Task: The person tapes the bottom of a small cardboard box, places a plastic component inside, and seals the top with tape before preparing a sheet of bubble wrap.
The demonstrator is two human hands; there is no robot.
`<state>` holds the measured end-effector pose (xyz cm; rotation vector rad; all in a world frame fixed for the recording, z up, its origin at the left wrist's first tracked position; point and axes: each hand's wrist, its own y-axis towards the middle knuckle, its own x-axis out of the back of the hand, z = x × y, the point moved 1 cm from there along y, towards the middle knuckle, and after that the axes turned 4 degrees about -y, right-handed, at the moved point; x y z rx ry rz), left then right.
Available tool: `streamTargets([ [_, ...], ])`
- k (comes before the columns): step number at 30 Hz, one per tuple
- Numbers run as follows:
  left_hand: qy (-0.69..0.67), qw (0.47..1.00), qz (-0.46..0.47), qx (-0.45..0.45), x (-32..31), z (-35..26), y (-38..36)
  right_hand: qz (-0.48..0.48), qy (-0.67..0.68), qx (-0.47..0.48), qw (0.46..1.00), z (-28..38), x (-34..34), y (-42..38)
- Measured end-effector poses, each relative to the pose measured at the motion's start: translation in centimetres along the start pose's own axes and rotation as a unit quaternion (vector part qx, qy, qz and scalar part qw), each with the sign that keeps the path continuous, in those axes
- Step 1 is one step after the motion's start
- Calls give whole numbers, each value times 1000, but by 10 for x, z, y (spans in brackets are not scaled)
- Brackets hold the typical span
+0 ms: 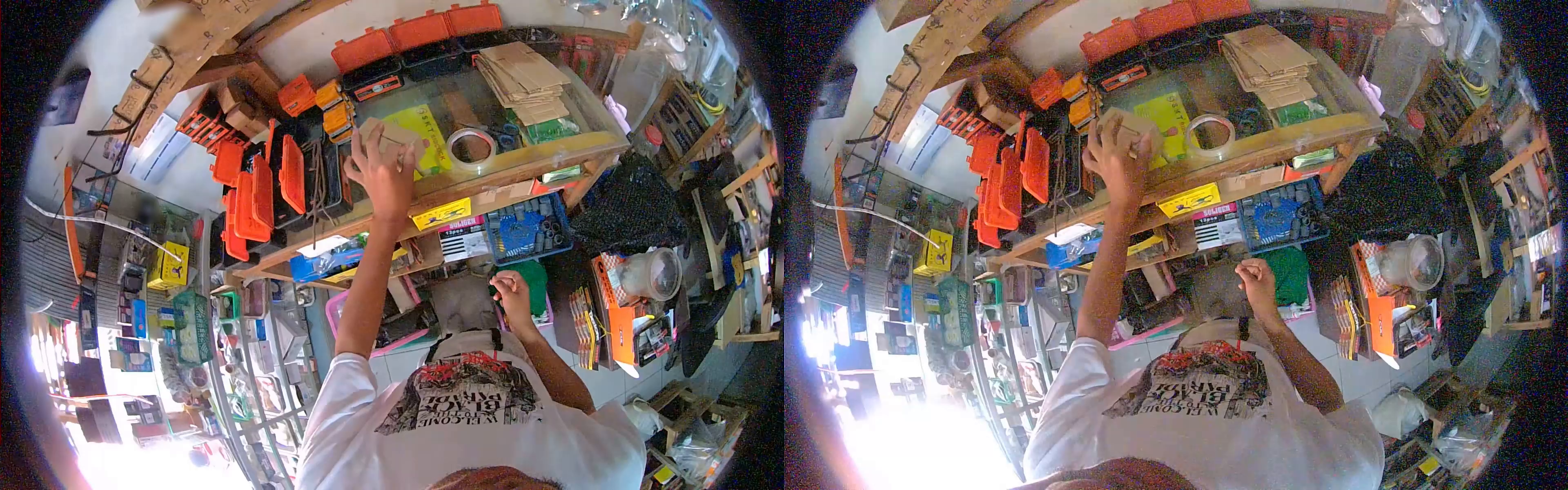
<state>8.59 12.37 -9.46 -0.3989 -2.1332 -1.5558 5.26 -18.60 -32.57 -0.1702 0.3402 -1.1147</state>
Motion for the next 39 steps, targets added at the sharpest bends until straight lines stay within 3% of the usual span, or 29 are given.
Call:
streamTargets([
  [8, -92, 993, 31, 64, 2, -40, 4, 34, -7, 33, 999, 32, -13, 0],
  [14, -81, 995, 54, 6, 19, -10, -14, 21, -4, 86, 996, 38, 2, 13],
  [17, -61, 996, 69, 10, 20, 7, -10, -10, -50, 37, 998, 56, 12, 17],
  [20, -127, 991, 41, 20, 6, 29, -1, -5, -40, 68, 997, 71, 16, 28],
  [23, -10, 997, 70, 41, 9, 25, 3, 0, -31, 107, 994, 106, 13, 31],
  [28, 0, 993, 95, 71, 6, 20, -3, -5, -17, 143, 990, 144, 11, 39],
  [35, 17, 990, 119, 70, 14, 12, -16, -5, -44, 117, 992, 125, 40, 52],
  [39, -74, 995, 62, 29, 47, -17, -53, -13, -89, 83, 992, 91, 85, 62],
])
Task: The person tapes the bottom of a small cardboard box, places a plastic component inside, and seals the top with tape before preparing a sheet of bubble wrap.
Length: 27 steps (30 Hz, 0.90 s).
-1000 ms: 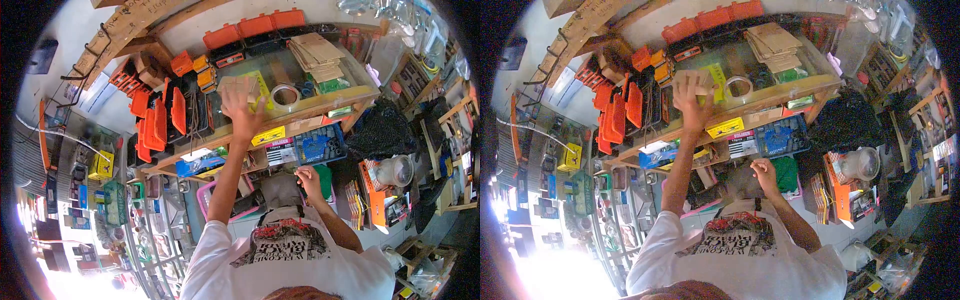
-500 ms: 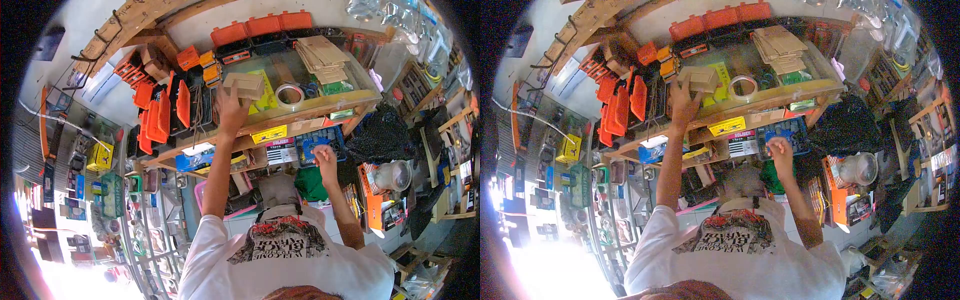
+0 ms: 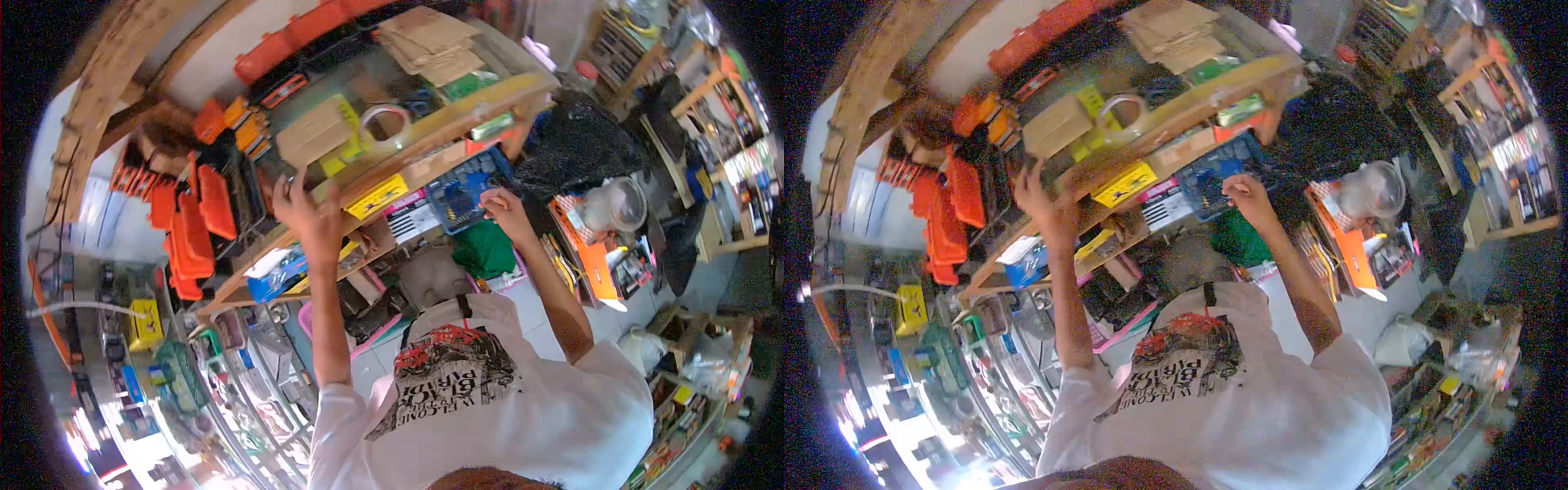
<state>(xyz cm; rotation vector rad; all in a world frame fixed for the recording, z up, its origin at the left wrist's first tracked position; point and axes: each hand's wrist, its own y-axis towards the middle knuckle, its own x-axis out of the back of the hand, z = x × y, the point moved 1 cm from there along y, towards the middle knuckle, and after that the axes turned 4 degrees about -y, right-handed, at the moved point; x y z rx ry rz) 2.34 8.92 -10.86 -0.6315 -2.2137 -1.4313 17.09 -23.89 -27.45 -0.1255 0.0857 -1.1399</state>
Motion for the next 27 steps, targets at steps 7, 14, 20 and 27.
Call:
streamTargets([
  [7, -88, 983, 136, 91, 4, -23, -144, -128, -370, 185, 901, 13, 129, 26],
  [14, -82, 961, 224, 139, -18, -16, -204, -243, -711, 50, 658, 31, 277, 111],
  [20, -123, 949, 277, 88, -46, -38, -194, -33, -652, -160, 740, 44, 359, 162],
  [27, -130, 936, 319, 70, -66, -62, -203, -50, -676, -193, 709, 39, 372, 170],
])
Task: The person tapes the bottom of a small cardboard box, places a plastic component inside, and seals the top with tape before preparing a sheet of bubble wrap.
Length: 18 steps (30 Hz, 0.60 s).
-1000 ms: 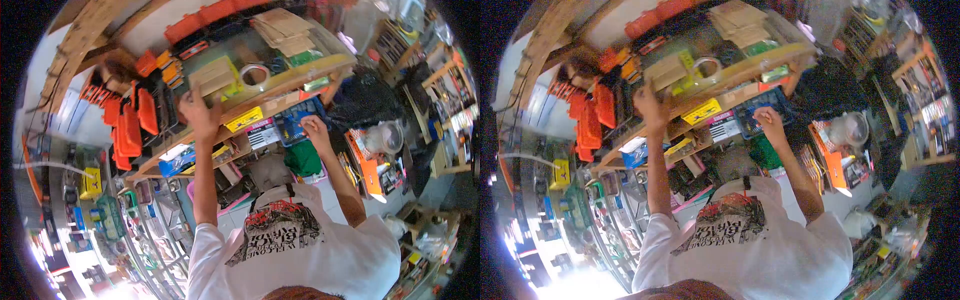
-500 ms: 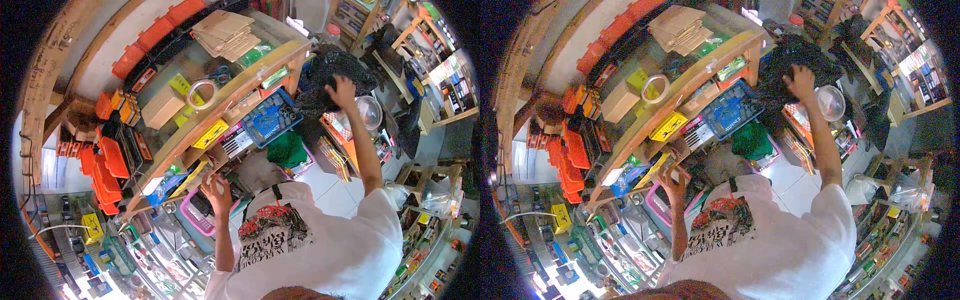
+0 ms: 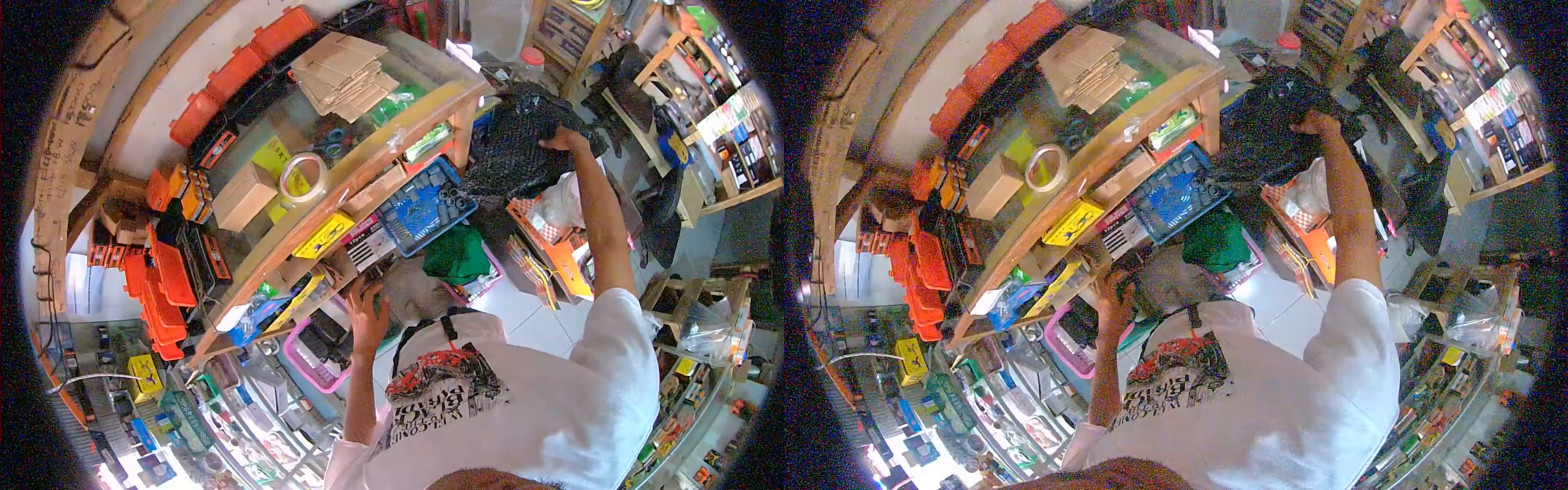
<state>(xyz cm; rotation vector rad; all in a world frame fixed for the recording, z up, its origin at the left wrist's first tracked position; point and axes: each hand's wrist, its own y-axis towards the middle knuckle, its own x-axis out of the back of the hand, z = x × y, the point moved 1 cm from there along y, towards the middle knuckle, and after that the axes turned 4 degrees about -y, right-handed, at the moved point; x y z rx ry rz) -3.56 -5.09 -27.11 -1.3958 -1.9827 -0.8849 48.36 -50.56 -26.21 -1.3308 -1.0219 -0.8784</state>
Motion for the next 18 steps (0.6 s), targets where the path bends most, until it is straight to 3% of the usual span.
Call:
streamTargets([
  [1, 12, 1000, 12, -11, -2, -2, 2, 28, -32, 12, 999, -1, -11, 9],
  [2, 12, 1000, 16, -12, -5, -3, 4, -79, 92, 9, 993, 2, -20, 5],
  [4, 10, 1000, 26, -11, -12, -6, 3, -38, 41, 70, 996, 2, -14, 18],
  [6, 23, 999, 43, -16, -16, -11, 2, -78, 71, 91, 990, -7, -24, 22],
  [8, 19, 998, 56, -15, -21, -15, 8, -213, 179, 80, 957, -22, -38, 52],
  [12, 9, 996, 85, -26, -23, -30, 19, -301, 286, 123, 901, -6, 12, 28],
  [15, -27, 993, 109, -45, -27, -46, 34, -402, 356, 185, 823, 19, 65, -43],
  [18, -68, 986, 130, -79, -40, -52, 55, -386, 350, 263, 812, 35, 96, -93],
])
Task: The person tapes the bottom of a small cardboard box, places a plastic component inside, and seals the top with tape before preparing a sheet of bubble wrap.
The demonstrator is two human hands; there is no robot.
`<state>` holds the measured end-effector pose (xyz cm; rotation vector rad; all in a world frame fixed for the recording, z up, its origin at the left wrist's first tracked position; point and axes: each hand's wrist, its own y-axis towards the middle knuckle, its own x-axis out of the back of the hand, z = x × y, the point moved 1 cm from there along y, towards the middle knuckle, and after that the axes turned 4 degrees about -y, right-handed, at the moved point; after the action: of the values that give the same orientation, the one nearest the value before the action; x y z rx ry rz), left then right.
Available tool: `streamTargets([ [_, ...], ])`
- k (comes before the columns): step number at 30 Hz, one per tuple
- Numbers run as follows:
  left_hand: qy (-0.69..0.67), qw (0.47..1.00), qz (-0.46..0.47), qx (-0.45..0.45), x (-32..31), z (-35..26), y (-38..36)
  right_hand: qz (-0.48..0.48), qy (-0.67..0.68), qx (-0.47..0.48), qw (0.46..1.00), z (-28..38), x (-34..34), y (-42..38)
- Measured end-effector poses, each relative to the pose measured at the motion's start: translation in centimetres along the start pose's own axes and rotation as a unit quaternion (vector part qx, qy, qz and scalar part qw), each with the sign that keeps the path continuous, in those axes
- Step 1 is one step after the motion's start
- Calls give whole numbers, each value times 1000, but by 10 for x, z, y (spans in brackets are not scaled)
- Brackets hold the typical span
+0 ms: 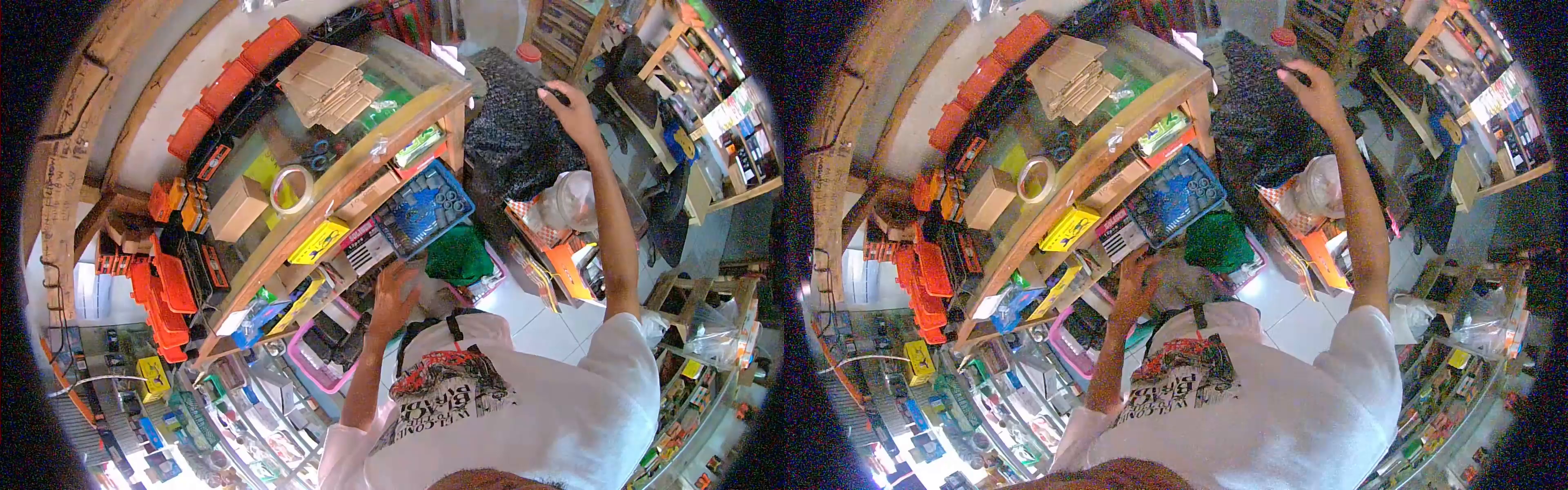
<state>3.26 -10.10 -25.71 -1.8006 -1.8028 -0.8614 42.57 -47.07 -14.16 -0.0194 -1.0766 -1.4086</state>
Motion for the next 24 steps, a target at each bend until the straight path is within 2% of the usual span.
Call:
streamTargets([
  [4, -140, 989, -34, -18, -6, -22, 46, 49, 86, 48, 994, 113, 28, -38],
  [5, -187, 980, -63, -13, 1, -41, 61, 64, 89, 94, 990, 133, 29, -51],
  [7, -279, 953, -121, 1, 17, -77, 87, 135, 121, 89, 980, 174, 30, -88],
  [8, -286, 948, -138, -36, 17, -77, 94, 144, 167, 97, 971, 181, 19, -114],
  [9, -291, 941, -154, -73, 17, -76, 100, 173, 140, 84, 971, 206, 17, -133],
  [10, -261, 951, -138, -87, 15, -67, 97, 180, 137, 175, 958, 222, 11, -145],
  [11, -231, 960, -123, -101, 13, -57, 94, 213, 152, 197, 945, 226, 0, -164],
  [12, -164, 979, -73, -93, 12, -37, 88, 247, 207, 175, 931, 236, -3, -172],
  [15, -190, 980, -9, -63, 12, -19, 62, 244, 341, 61, 906, 232, -20, -206],
  [16, -324, 946, 9, 1, 13, -23, 47, 224, 473, -63, 850, 220, -35, -220],
  [17, -369, 929, -6, 31, 22, -44, 39, 197, 585, -187, 764, 204, -55, -240],
  [18, -415, 907, -25, 59, 30, -66, 31, 166, 676, -306, 650, 192, -72, -257],
  [19, -460, 883, -46, 86, 39, -87, 23, 249, 615, -349, 662, 187, -85, -270],
  [20, -267, 963, -21, -5, 43, -81, 20, 331, 546, -383, 668, 187, -95, -275],
  [21, -203, 979, -3, -25, 45, -78, 13, 411, 468, -410, 666, 187, -103, -279],
  [22, -137, 989, 12, -48, 48, -76, 7, 395, 548, -545, 496, 188, -109, -284],
  [24, -58, 995, 40, -66, 54, -67, -13, 429, 619, -451, 478, 219, -107, -257],
])
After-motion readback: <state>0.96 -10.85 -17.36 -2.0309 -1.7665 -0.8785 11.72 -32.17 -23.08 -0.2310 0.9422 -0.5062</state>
